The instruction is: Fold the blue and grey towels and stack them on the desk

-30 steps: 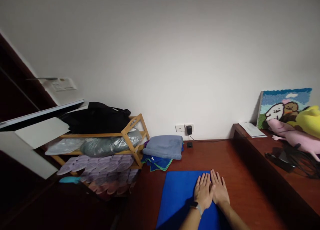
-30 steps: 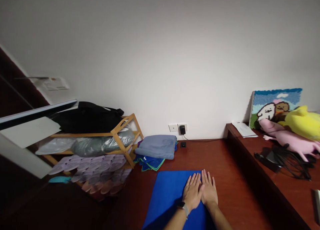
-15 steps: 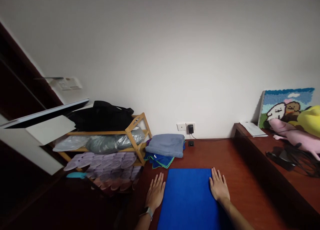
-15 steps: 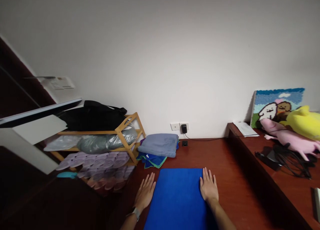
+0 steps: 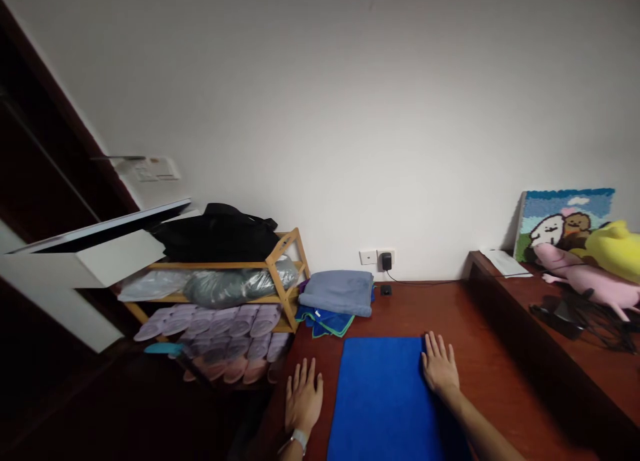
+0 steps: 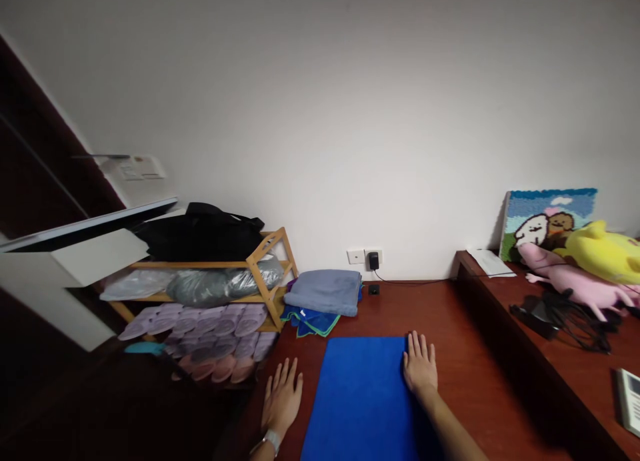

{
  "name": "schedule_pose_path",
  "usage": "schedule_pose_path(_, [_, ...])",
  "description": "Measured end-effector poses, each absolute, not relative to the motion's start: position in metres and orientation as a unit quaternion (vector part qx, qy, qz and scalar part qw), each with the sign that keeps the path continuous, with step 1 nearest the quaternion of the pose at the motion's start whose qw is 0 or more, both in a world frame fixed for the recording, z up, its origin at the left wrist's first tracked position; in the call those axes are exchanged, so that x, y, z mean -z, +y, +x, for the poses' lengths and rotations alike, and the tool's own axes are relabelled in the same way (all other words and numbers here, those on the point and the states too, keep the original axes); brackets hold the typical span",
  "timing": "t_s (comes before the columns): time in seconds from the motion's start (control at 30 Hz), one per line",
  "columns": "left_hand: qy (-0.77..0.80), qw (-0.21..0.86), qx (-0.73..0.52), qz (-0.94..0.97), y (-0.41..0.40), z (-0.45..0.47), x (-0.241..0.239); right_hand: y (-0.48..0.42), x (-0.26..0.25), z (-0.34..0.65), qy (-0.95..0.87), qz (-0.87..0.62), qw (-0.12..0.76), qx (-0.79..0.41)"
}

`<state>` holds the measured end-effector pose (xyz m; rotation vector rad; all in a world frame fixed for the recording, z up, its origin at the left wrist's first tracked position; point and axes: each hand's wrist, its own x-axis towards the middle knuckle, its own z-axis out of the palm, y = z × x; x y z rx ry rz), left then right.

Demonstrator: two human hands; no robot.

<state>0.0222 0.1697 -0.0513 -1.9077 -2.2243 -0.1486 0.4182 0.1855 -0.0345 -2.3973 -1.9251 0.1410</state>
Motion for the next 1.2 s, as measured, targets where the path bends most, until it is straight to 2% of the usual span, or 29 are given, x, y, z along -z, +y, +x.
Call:
schedule_pose_path(0.1, [-0.755, 0.106, 0.052, -0.645, 0.169, 0.023, 0.050, 0.161, 0.024, 0.374, -0.614, -0.785, 0.068, -0.049])
schedule_pose_path(0.23, [-0.753, 0.094, 0.063, -0.648, 0.169, 0.024, 0.048, 0.108, 0.034, 0.311, -0.656, -0.738, 0.115, -0.110])
schedule_pose_path(0.4, [-0.751, 0.092, 0.083, -0.649, 0.171, 0.023, 0.050, 0.078, 0.051, 0.293, -0.660, -0.730, 0.127, -0.126])
schedule_pose_path(0.73, [-0.748, 0.100, 0.079, -0.651, 0.171, 0.020, 0.050, 0.126, 0.061, 0.392, -0.638, -0.763, 0.074, -0.077])
schedule_pose_path(0.97, [-0.749, 0.115, 0.060, -0.649, 0.177, 0.014, 0.064, 0.207, 0.069, 0.498, -0.623, -0.778, 0.056, -0.059])
schedule_pose_path(1.2, [-0.723, 0.133, 0.019, -0.678, 0.180, 0.000, 0.076, 0.290, 0.070, 0.563, -0.617, -0.785, 0.020, -0.059])
